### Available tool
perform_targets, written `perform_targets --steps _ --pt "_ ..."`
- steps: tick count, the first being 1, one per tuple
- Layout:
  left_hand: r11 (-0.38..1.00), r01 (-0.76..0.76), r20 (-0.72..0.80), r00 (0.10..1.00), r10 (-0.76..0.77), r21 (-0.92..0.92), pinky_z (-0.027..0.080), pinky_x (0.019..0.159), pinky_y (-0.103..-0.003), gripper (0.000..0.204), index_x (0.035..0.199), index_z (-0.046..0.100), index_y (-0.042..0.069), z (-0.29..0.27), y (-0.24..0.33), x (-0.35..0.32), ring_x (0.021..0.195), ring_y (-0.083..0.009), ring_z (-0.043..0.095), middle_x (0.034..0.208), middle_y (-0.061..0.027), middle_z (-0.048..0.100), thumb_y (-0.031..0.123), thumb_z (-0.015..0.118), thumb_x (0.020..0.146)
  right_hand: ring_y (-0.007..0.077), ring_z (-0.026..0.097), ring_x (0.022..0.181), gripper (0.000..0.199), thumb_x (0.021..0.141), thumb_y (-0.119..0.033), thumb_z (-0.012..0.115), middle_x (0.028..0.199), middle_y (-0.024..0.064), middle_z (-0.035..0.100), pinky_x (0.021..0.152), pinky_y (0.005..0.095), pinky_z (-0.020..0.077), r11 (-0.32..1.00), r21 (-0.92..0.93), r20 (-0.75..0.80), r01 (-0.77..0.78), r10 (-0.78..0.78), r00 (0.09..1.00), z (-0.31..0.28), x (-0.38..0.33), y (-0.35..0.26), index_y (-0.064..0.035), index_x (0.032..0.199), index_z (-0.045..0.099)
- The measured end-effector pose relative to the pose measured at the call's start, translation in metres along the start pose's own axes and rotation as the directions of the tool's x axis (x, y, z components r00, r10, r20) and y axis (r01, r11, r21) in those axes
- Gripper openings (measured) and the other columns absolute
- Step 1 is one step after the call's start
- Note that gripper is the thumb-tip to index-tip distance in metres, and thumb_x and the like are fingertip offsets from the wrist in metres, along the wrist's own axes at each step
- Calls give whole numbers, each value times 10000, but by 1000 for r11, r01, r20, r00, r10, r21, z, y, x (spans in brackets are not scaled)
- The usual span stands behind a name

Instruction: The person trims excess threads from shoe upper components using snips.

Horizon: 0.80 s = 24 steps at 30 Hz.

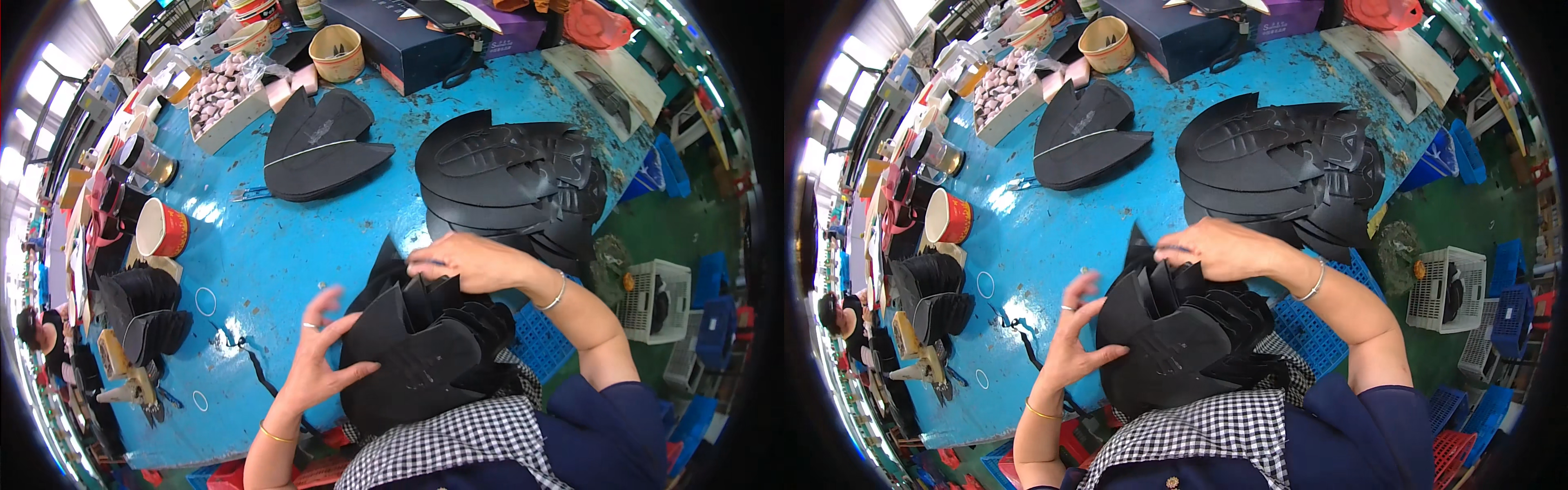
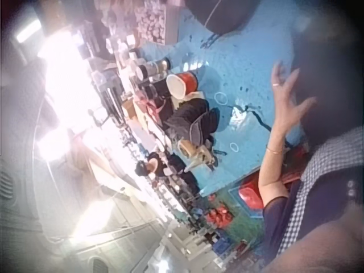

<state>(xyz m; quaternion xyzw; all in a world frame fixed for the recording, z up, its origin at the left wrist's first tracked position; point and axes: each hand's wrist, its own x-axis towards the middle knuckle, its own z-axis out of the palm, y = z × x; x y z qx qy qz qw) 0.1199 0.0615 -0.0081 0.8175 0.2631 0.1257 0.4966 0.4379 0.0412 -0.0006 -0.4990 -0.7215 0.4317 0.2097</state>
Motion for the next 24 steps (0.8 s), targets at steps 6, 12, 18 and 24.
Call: perform_targets --steps 6,12,18,24 --pt "829 286 245 952 -186 -481 423 1066 -353 895 1394 484 -30 -1 8 -21 1210 -169 535 1293 -82 601 150 934 641 111 518 798 370 1055 -355 485 867 29 582 725 298 467 747 662 213 -57 -114 970 44 1 -25 -25 1126 637" --pt "791 444 211 896 -391 -420 470 1014 -337 867 1341 511 -52 14 26 -17 1129 -174 596 1231 -100 648 158 941 618 319 620 979 399 866 -116 687 1083 126 632 813 431 532 835 -542 -506 -98 -232 831 33 28 16 -36 1234 555" --pt "772 444 171 894 -413 -455 472 1016 -340 849 1343 506 -40 28 32 -22 1140 -189 601 1242 -110 644 123 927 624 210 639 1014 415 935 -126 646 1121 92 650 882 328 524 991 -132 -534 29 -96 840 14 -48 0 -34 1324 535" --pt "518 397 89 849 -521 -757 495 996 -354 760 1328 505 -21 45 25 -68 1112 -235 634 1228 -122 636 8 843 647 147 659 932 359 955 -306 675 990 75 702 860 315 540 844 277 189 -460 421 887 35 -175 5 -31 1183 642"
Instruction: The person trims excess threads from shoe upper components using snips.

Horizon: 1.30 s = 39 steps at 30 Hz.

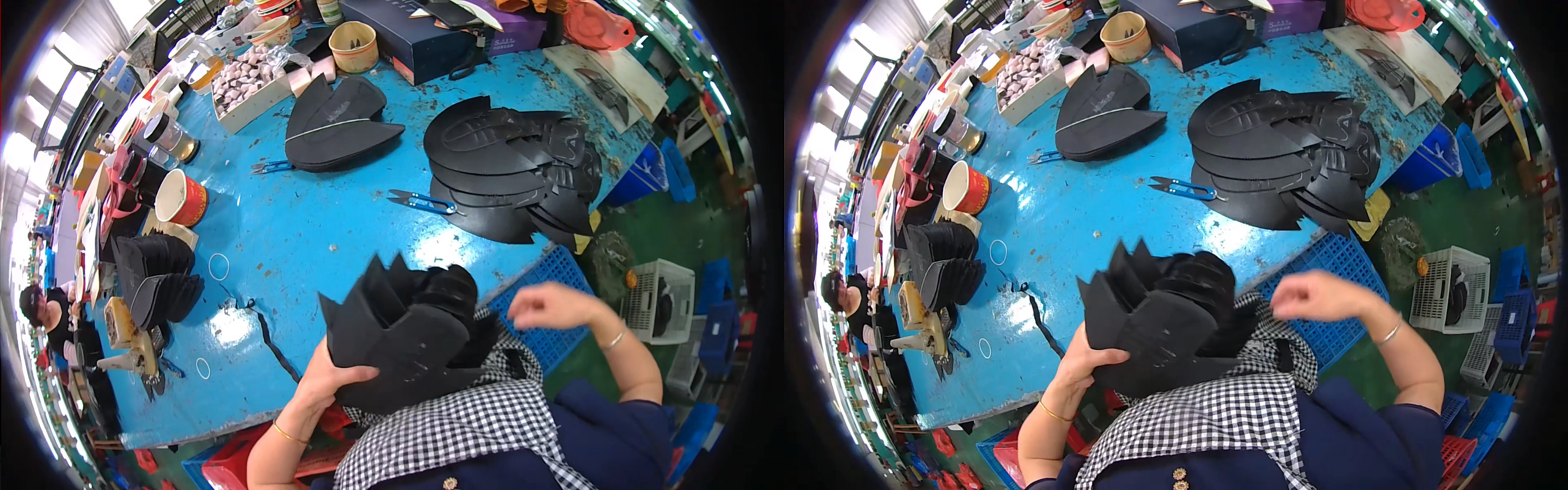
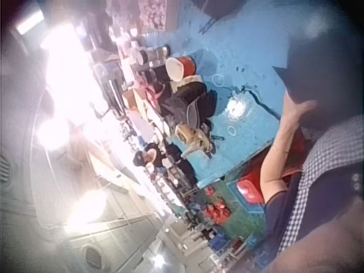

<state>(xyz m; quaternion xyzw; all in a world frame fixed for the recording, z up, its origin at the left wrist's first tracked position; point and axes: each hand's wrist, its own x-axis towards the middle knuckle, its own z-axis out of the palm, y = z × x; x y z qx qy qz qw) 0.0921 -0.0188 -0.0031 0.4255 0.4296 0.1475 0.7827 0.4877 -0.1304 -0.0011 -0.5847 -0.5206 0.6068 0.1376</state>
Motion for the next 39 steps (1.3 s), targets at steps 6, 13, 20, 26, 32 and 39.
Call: perform_targets --steps 6,13,20,26,32,39 --pt "951 -83 -92 994 58 -298 528 941 -350 674 1257 542 -18 12 -16 -6 1056 -229 653 1164 -117 651 -20 791 630 191 658 980 579 866 -375 772 1089 101 702 883 319 536 974 162 -13 156 -156 988 111 18 -5 15 1262 609" --pt "893 -417 -209 901 381 -169 540 877 -327 624 1178 589 -31 10 -42 -14 965 -218 676 1077 -103 676 -8 807 594 137 673 890 449 820 -232 819 1006 79 724 808 272 535 955 276 0 108 -113 994 131 16 -53 25 1159 676" --pt "724 -689 -152 719 679 -23 553 850 -331 681 1235 571 -9 -1 -31 -11 962 -208 678 1089 -93 679 -6 822 602 199 672 979 411 769 -146 859 1059 95 725 892 328 537 796 179 -319 578 -509 799 103 36 -98 36 1104 706" --pt "716 -690 -41 716 697 110 525 1017 -430 835 1420 410 58 -38 -43 4 1213 -252 594 1318 -131 590 -64 812 698 236 598 1152 605 727 -150 893 1285 129 617 1034 364 456 634 29 -163 773 -760 629 68 86 -66 -22 1260 637" --pt "797 -520 -167 854 493 -306 376 1159 -465 853 1515 316 108 -13 -31 -2 1338 -279 489 1450 -180 479 79 800 814 276 390 1409 1009 724 -168 898 1529 176 385 1157 413 325 755 -56 -280 654 -640 715 86 100 -34 1 1519 299" --pt "479 -515 -331 845 419 -710 322 1191 -474 945 1581 202 148 -5 -5 5 1389 -290 433 1496 -198 425 125 789 841 317 353 1437 1406 631 -216 955 1558 192 337 1197 456 269 657 -414 -215 630 -743 634 60 83 -84 -81 1581 -72"
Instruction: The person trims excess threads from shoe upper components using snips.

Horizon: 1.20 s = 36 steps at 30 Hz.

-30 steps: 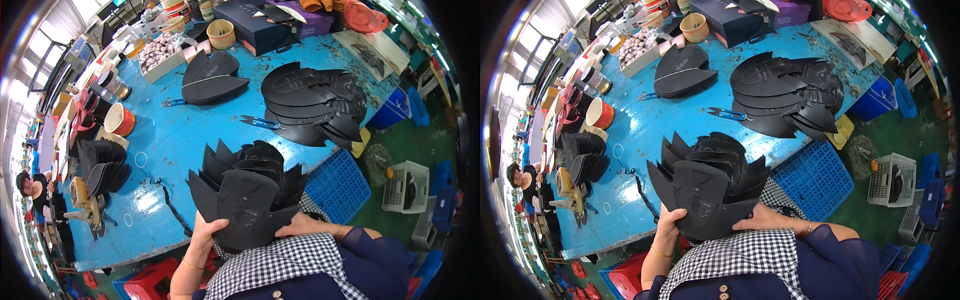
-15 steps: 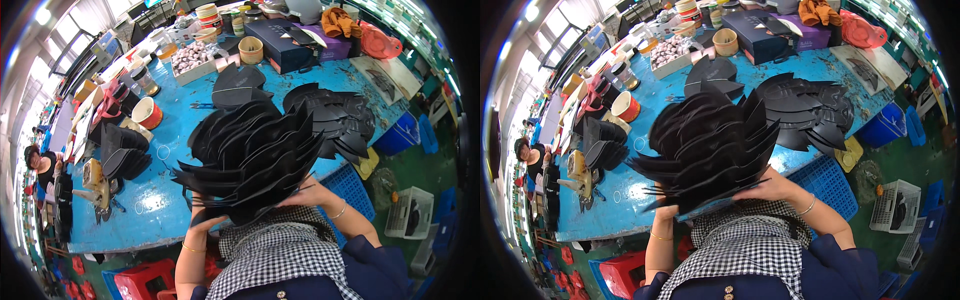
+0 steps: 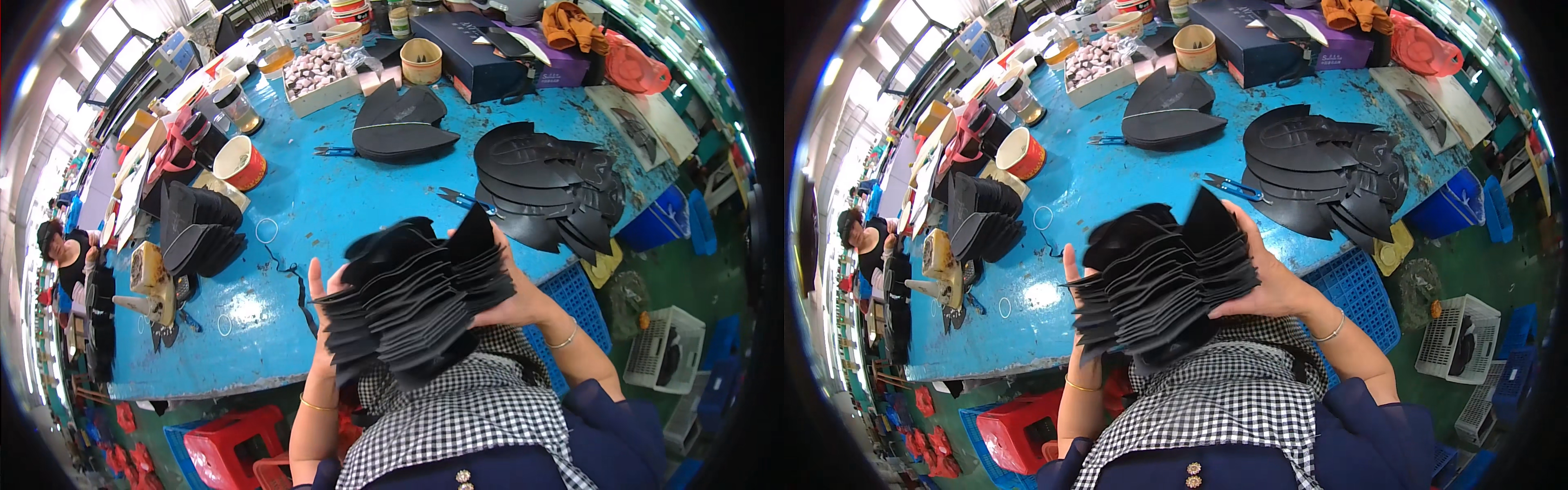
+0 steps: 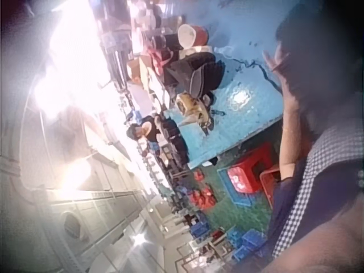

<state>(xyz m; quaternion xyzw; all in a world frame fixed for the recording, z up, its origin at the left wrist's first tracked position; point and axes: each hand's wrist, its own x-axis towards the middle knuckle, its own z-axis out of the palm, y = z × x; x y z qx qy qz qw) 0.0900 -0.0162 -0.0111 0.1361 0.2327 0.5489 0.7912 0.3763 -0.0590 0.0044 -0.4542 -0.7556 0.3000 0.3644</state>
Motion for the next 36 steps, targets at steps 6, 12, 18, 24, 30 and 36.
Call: perform_targets --steps 6,12,18,24,30,36 --pt "827 -296 247 949 197 477 386 1151 -410 923 1604 17 155 -30 -22 -5 1407 -287 398 1568 -161 338 168 671 953 285 456 1351 1398 580 -155 970 1488 167 416 1144 443 374 889 457 -38 0 20 999 16 -8 20 -185 1595 9" --pt "968 5 113 993 -34 250 461 1078 -401 541 1516 324 49 -39 -31 26 1202 -247 581 1430 -133 507 194 520 1033 218 467 1313 1076 707 -86 876 1424 115 455 1135 387 356 833 553 -176 -15 134 975 54 -22 32 -52 1529 182" --pt "757 -293 3 933 360 583 526 951 -374 626 1303 535 -38 -36 15 1 1058 -248 650 1175 -125 654 16 792 734 238 617 1049 669 887 -301 758 1156 141 633 929 363 499 856 454 102 -246 225 969 40 23 -4 21 1376 433" --pt "585 -38 -191 926 325 811 513 913 -315 569 1291 556 -46 -68 114 21 1023 -209 654 1178 -125 660 115 800 803 291 628 862 354 825 -173 707 899 113 582 745 414 533 772 -636 -168 -9 -127 978 -21 71 61 -38 1122 571" --pt "306 -102 -92 824 559 946 417 1048 -336 776 1457 392 -7 -89 127 7 1225 -233 543 1381 -158 527 149 805 820 328 616 887 261 808 3 570 918 127 561 747 411 539 699 -685 33 205 -251 967 -25 125 111 -55 1061 546" --pt "-339 -139 357 557 750 930 291 1153 -441 774 1519 314 48 -46 98 -14 1396 -273 389 1488 -165 417 86 733 870 388 669 903 369 942 -377 553 926 177 714 766 516 526 687 -711 -123 -147 85 989 -117 170 171 -63 837 715"
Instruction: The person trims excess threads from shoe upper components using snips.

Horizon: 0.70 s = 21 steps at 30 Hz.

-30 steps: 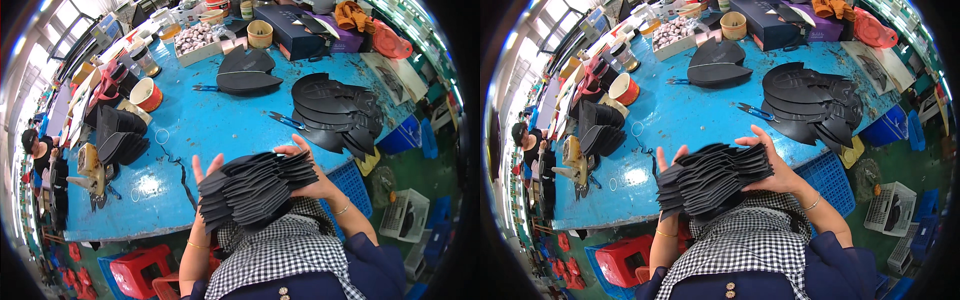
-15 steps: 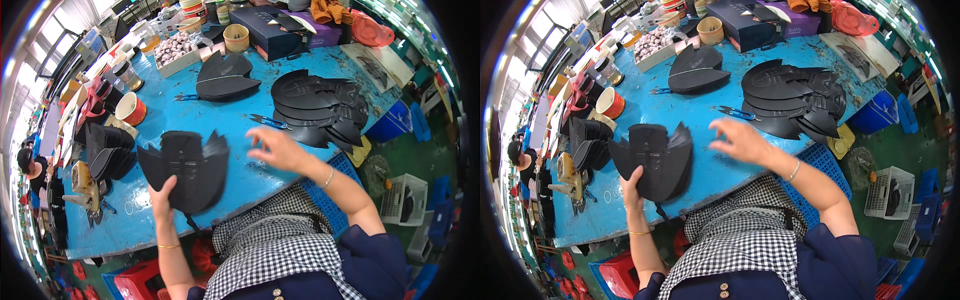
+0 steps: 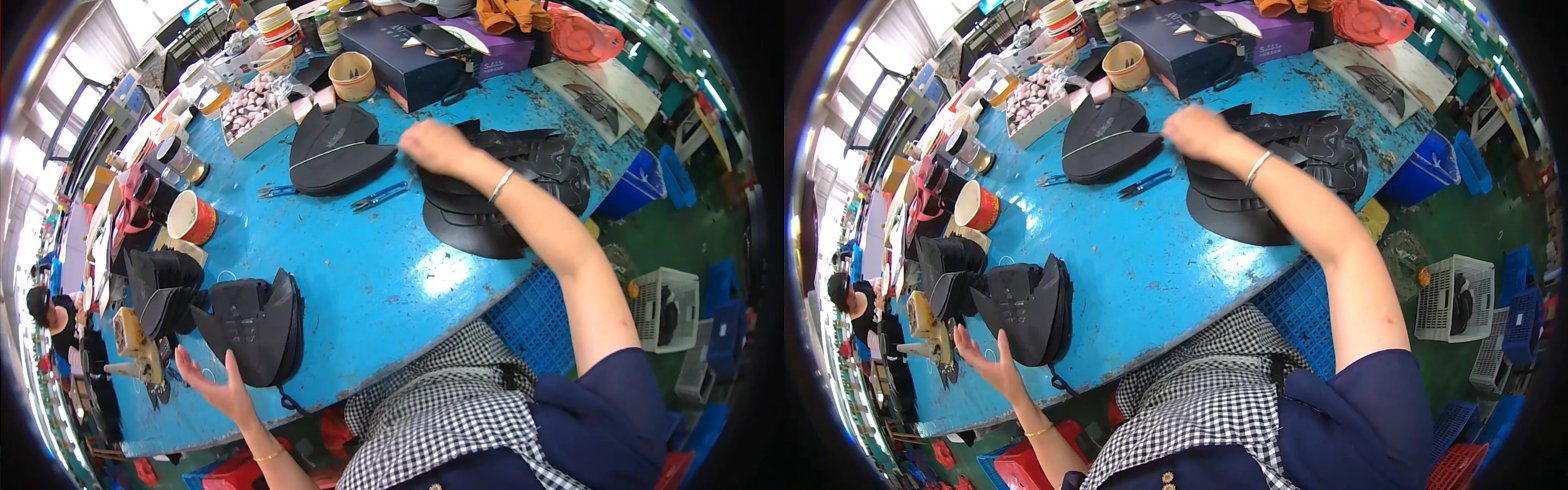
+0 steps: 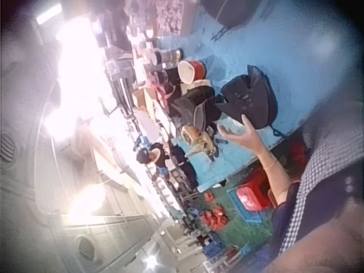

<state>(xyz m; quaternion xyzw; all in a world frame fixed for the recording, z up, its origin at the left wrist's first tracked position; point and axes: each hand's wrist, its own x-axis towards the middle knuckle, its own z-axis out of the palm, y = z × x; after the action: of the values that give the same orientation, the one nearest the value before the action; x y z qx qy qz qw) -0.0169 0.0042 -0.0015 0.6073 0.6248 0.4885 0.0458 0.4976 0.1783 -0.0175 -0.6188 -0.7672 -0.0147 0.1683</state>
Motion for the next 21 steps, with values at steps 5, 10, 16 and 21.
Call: perform_targets --steps 5,10,16,21 --pt "932 -290 146 934 325 -220 358 1105 -429 527 1282 528 17 22 67 -22 1276 -310 498 1367 -170 522 -8 696 784 359 591 1098 315 1002 -345 473 1135 159 647 886 492 457 799 -358 -50 -483 500 864 -21 -35 71 -84 1107 614" --pt "890 -257 536 723 436 -376 491 954 -394 286 1051 650 13 105 144 -18 1102 -321 616 1196 -161 628 -19 724 777 320 597 1011 231 955 -277 548 1055 117 620 861 475 460 972 -203 -13 -122 122 992 -12 -80 12 -82 1071 587" --pt "907 -85 733 560 385 -411 496 972 -393 625 1331 499 -2 228 172 -31 1208 -319 547 1347 -186 511 133 800 801 323 572 922 127 893 -126 591 954 126 575 799 452 461 986 161 -213 44 -9 977 0 -118 -37 -66 1005 577" --pt "942 -302 860 432 273 -147 494 955 -427 874 1306 500 -67 249 197 -10 1127 -363 580 1239 -243 567 290 918 627 362 604 1019 238 982 -211 493 1034 171 655 906 450 477 988 26 -341 -151 151 928 -78 -117 32 -60 1070 655"
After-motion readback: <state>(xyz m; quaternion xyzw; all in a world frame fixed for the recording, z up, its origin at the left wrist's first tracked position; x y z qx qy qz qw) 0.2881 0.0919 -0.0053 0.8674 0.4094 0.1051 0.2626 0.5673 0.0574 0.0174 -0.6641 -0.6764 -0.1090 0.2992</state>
